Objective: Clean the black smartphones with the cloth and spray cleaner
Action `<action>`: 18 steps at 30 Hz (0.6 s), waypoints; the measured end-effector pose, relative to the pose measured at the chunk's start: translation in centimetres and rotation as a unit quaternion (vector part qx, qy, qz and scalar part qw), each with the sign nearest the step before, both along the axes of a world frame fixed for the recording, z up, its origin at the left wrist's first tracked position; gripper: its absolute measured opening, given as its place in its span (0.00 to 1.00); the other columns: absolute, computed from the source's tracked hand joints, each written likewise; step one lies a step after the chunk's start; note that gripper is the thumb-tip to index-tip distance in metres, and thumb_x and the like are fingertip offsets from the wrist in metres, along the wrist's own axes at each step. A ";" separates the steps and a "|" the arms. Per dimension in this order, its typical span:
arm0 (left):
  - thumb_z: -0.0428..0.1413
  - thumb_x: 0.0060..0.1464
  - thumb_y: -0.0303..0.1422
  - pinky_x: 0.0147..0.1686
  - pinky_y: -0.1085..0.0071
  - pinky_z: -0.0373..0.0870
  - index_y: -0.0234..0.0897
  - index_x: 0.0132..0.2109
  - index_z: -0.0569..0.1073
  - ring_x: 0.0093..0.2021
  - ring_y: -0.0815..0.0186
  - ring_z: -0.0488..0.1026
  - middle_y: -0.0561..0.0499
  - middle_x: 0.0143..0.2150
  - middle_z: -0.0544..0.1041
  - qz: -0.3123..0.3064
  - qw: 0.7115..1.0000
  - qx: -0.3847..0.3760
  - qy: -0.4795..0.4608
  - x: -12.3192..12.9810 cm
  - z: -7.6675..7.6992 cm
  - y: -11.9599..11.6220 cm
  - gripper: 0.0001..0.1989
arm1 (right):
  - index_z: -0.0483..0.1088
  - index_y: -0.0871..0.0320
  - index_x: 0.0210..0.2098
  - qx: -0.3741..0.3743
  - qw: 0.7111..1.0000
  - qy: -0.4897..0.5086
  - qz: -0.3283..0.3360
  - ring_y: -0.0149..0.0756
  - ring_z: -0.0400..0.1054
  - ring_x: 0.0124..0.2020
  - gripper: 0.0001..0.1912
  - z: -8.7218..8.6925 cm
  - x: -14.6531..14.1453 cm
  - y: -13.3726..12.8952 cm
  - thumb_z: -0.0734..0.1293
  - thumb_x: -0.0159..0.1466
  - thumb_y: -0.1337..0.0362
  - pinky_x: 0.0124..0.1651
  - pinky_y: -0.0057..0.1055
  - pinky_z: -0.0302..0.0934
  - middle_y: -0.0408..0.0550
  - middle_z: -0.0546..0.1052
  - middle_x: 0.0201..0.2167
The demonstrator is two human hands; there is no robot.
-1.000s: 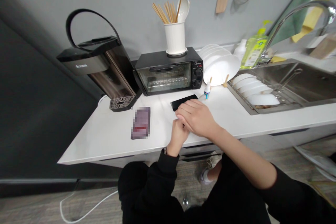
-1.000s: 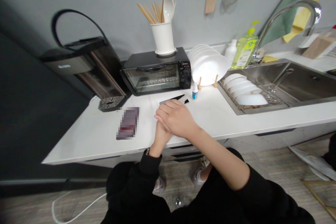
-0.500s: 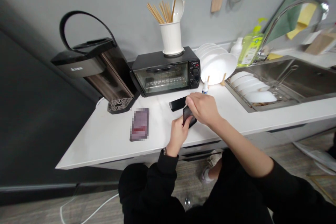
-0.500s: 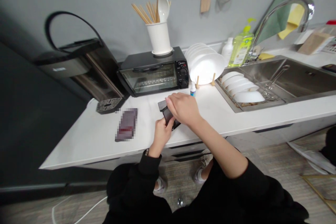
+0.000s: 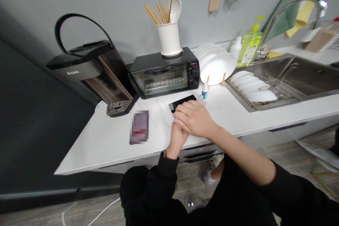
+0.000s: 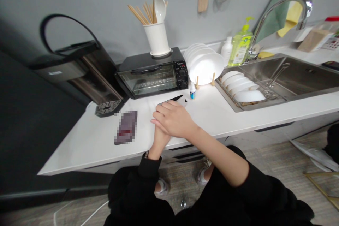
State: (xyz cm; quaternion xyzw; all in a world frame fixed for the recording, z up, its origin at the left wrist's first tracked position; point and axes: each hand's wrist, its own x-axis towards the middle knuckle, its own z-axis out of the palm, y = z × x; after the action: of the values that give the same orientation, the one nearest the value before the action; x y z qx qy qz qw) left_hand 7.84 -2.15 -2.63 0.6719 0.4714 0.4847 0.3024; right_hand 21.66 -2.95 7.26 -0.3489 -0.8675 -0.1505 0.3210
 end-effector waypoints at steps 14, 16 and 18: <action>0.56 0.59 0.34 0.28 0.68 0.65 0.38 0.28 0.73 0.24 0.63 0.69 0.51 0.22 0.73 -0.020 0.999 0.007 0.035 -0.1 -0.4 0.4 0.12 | 0.74 0.57 0.47 -0.068 0.990 0.113 -0.044 0.44 0.70 0.43 0.18 -0.3 -0.6 -0.4 0.57 0.77 0.54 0.47 0.40 0.61 0.52 0.79 0.40; 0.54 0.59 0.32 0.28 0.69 0.65 0.36 0.31 0.76 0.26 0.62 0.71 0.49 0.25 0.77 -0.030 0.998 0.028 0.048 -0.1 0.0 0.2 0.10 | 0.73 0.56 0.43 -0.068 0.988 0.123 -0.068 0.46 0.70 0.44 0.17 -0.4 -0.8 -0.6 0.60 0.75 0.51 0.54 0.44 0.61 0.51 0.79 0.39; 0.55 0.57 0.29 0.29 0.69 0.66 0.35 0.35 0.78 0.29 0.61 0.74 0.45 0.31 0.81 -0.029 0.997 0.046 0.060 -0.2 0.2 0.2 0.07 | 0.73 0.56 0.42 -0.052 0.993 0.092 -0.047 0.47 0.70 0.46 0.16 -0.5 -1.0 -0.9 0.62 0.74 0.51 0.64 0.50 0.56 0.52 0.79 0.40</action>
State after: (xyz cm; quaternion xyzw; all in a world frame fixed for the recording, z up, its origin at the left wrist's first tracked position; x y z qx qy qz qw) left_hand 7.63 -1.98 -2.42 0.7259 0.4465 0.4558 0.2566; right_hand 20.67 -3.83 6.76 -0.4175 -0.8237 -0.0873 0.3737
